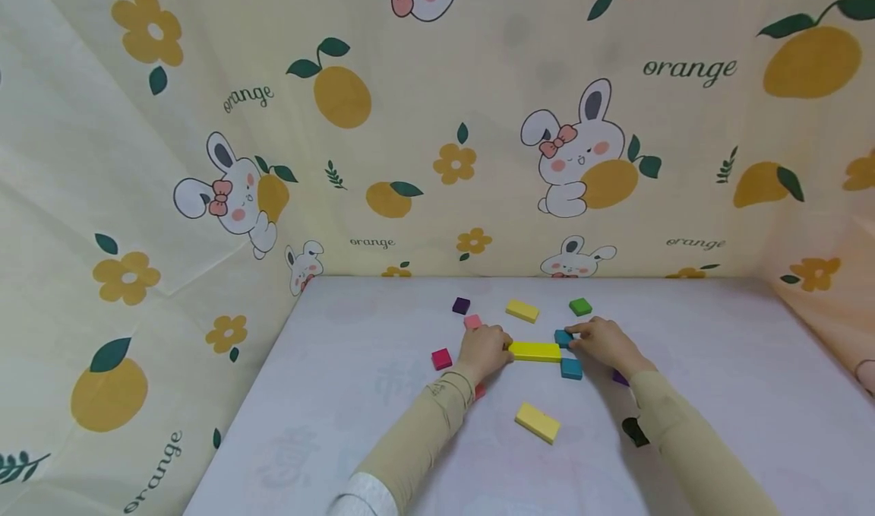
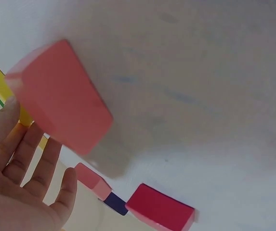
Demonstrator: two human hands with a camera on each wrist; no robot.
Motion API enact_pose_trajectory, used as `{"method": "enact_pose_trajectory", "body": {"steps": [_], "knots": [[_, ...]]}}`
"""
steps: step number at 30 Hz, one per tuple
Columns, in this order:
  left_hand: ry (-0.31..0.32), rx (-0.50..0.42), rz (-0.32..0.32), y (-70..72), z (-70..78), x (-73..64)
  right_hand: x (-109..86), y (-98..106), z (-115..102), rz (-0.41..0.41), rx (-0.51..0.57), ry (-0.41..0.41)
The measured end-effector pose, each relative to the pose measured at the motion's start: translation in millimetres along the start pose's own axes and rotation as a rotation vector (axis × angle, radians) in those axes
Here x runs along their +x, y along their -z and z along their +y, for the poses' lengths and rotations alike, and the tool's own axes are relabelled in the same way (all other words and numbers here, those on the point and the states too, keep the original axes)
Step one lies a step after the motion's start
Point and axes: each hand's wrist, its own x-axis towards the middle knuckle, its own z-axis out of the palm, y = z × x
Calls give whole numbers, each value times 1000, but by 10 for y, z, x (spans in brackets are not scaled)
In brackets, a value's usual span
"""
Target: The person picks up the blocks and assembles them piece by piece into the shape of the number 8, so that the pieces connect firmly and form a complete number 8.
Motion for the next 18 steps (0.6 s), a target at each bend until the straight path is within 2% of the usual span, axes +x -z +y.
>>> {"method": "enact_pose_trajectory", "body": {"steps": [4, 11, 18], "knots": [[-8, 13, 5, 2, -13, -11, 9, -6, -13, -1, -7, -5], [-90, 168, 10, -20, -22, -21, 26, 9, 20, -25, 33, -26], [-124, 215, 10, -15, -19, -26, 33, 14, 23, -24, 57, -30]]}}
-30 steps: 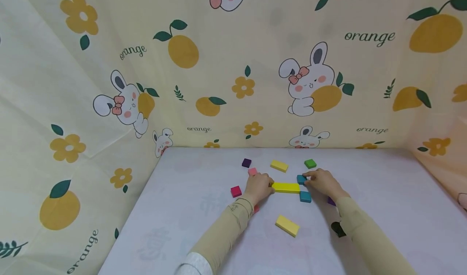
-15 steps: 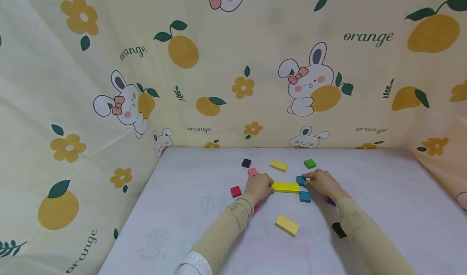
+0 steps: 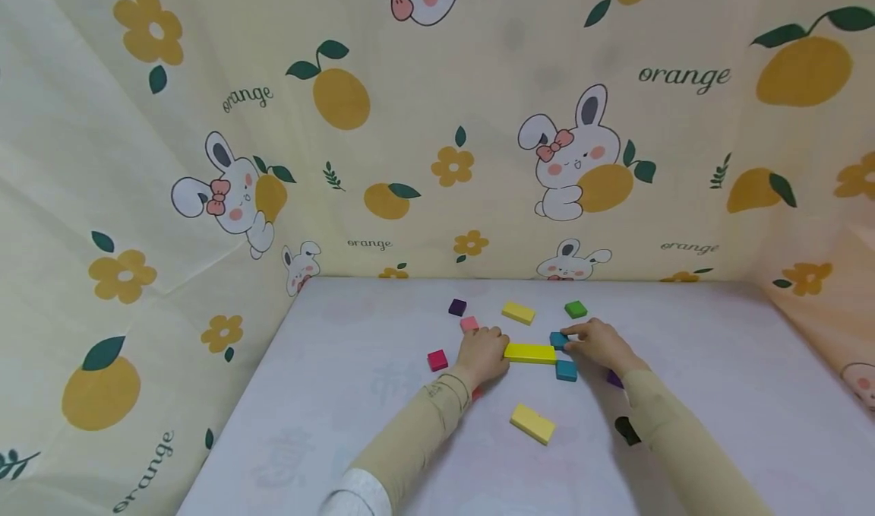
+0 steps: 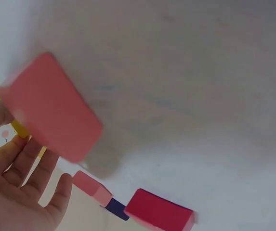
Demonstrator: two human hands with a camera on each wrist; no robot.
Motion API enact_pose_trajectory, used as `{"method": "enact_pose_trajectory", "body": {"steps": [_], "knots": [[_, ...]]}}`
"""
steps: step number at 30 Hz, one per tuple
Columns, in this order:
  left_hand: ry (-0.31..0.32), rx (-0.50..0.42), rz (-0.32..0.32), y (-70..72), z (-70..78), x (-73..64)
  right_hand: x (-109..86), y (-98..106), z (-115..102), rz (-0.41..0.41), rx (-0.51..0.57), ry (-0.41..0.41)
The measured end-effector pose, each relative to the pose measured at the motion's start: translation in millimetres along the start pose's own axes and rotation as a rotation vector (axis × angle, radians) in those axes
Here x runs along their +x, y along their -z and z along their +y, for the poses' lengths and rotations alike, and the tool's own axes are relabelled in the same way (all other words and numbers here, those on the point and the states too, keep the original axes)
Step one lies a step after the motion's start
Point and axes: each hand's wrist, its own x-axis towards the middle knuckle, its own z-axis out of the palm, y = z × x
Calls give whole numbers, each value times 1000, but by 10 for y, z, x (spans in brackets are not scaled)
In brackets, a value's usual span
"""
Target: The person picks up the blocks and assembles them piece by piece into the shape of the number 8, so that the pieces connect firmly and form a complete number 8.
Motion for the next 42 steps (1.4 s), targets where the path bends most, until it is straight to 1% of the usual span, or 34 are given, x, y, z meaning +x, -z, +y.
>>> {"method": "enact_pose_trajectory", "body": {"steps": [2, 8, 12, 14, 16, 18, 21, 24, 26, 29, 32, 38, 42], "knots": [[5, -6, -1, -10, 1, 5, 4, -2, -9, 0, 7, -11], [11, -25, -6, -25, -24, 15, 18, -28, 13, -1, 31, -7], [-5, -19, -24, -42, -97, 31, 10, -35, 15, -2, 34, -2], [-14, -22, -25, -30, -145, 35, 10, -36, 15, 3, 36, 0], [-9, -35, -22, -1, -195, 34, 10, -35, 18, 6, 40, 1], [13, -57, -2, 30, -246, 25, 6, -31, 21, 10, 43, 5], [73, -101, 55, 57, -321, 15, -2, -27, 26, 13, 52, 2], [135, -117, 111, 48, -388, 24, -7, -28, 31, 17, 54, 4], [173, -119, 127, 22, -426, 42, -8, -32, 35, 20, 55, 2], [222, -114, 118, -29, -476, 68, -2, -42, 40, 24, 53, 2], [258, -112, 88, -61, -513, 81, -2, -49, 31, 23, 58, -18], [277, -111, 64, -72, -568, 83, -9, -48, 12, 17, 54, -36], [283, -119, 67, -61, -599, 72, -23, -46, 12, 26, 42, -12]]}}
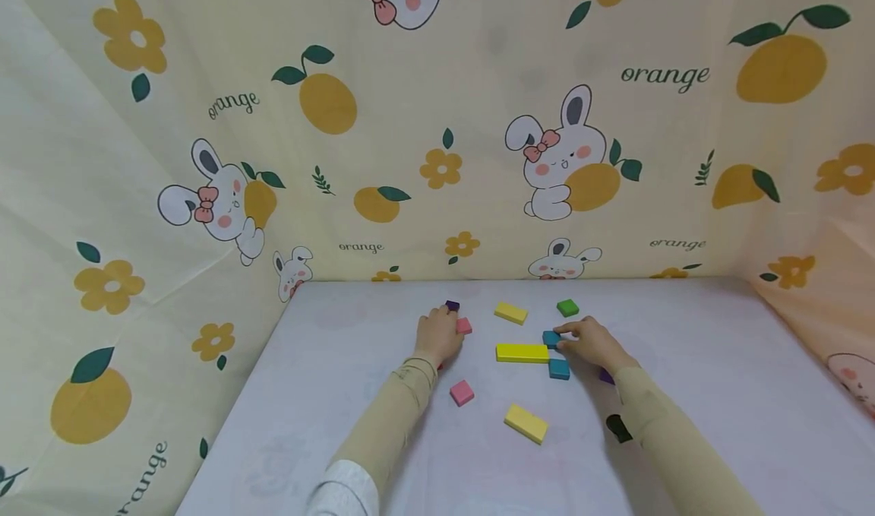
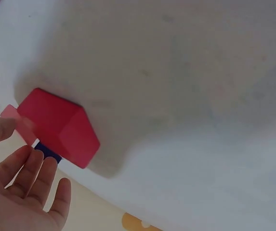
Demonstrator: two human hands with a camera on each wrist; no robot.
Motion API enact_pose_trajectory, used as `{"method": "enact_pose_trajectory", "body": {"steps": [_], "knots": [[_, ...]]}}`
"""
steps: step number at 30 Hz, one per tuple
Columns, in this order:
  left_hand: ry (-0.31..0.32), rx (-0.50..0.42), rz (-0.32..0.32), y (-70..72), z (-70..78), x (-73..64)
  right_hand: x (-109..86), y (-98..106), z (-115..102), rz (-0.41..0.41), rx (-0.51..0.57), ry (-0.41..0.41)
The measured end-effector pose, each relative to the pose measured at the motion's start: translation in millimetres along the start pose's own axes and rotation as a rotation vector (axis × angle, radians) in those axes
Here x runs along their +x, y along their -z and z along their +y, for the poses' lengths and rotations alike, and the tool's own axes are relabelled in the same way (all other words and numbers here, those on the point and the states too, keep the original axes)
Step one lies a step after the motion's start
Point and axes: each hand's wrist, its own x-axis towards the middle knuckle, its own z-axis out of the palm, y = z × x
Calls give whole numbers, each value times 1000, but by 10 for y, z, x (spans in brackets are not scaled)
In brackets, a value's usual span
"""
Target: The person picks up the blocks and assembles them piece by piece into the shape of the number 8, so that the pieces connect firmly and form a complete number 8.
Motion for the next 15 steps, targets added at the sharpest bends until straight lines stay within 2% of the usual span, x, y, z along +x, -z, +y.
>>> {"method": "enact_pose_trajectory", "body": {"steps": [5, 15], "knots": [[-3, -10, 3, 6, -21, -4, -7, 9, 2, 6, -2, 23], [-44, -19, 22, 24, 57, -29, -14, 6, 12, 9, 8, 10]]}}
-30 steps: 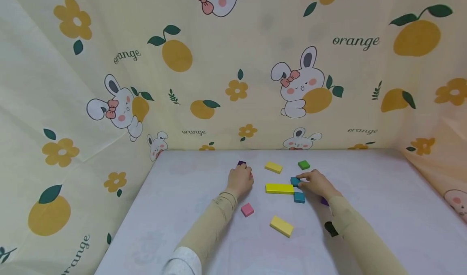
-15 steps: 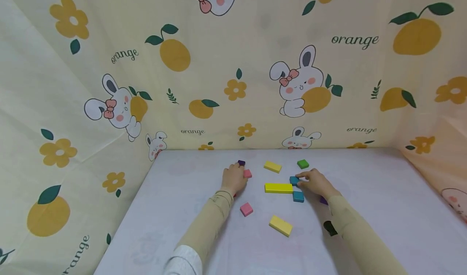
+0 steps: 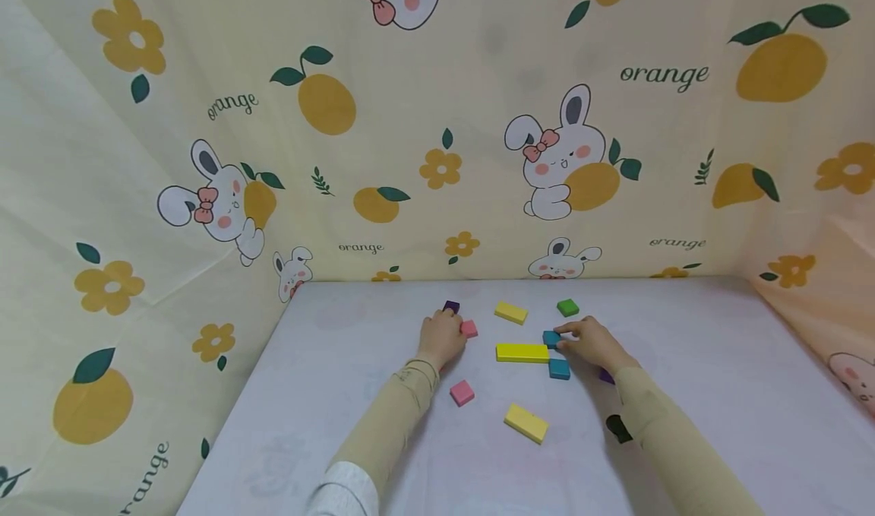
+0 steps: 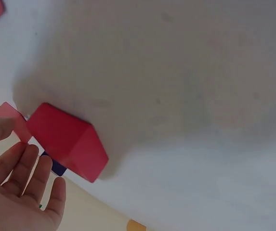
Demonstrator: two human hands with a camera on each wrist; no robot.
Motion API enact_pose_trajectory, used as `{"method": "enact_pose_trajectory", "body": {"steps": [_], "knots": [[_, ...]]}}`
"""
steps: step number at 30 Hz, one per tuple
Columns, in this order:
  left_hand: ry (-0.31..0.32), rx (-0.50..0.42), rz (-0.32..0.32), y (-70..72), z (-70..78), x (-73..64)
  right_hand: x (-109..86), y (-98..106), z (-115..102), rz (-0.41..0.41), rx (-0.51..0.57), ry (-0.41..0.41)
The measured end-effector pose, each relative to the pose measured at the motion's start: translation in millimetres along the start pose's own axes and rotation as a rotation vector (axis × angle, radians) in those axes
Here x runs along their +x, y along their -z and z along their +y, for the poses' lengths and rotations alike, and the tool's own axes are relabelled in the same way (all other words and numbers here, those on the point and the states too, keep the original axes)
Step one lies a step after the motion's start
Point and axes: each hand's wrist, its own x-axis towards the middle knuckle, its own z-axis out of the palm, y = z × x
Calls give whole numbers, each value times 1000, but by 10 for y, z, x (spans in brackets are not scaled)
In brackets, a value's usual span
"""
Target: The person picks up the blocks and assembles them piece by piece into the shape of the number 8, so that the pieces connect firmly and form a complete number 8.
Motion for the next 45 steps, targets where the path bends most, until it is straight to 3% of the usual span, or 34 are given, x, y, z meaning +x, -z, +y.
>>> {"method": "enact_pose_trajectory", "body": {"steps": [8, 17, 27, 45], "knots": [[-76, -20, -39, -16, 69, -29, -13, 0, -3, -2, 2, -3], [-166, -4, -26, -3, 131, -60, 16, -17, -6, 1, 4, -16], [-194, -16, -2, -39, 165, -97, 9, -18, 17, 4, 8, 16], [-180, 2, -6, -68, 194, -83, 4, -6, 21, -9, 9, -19]]}}
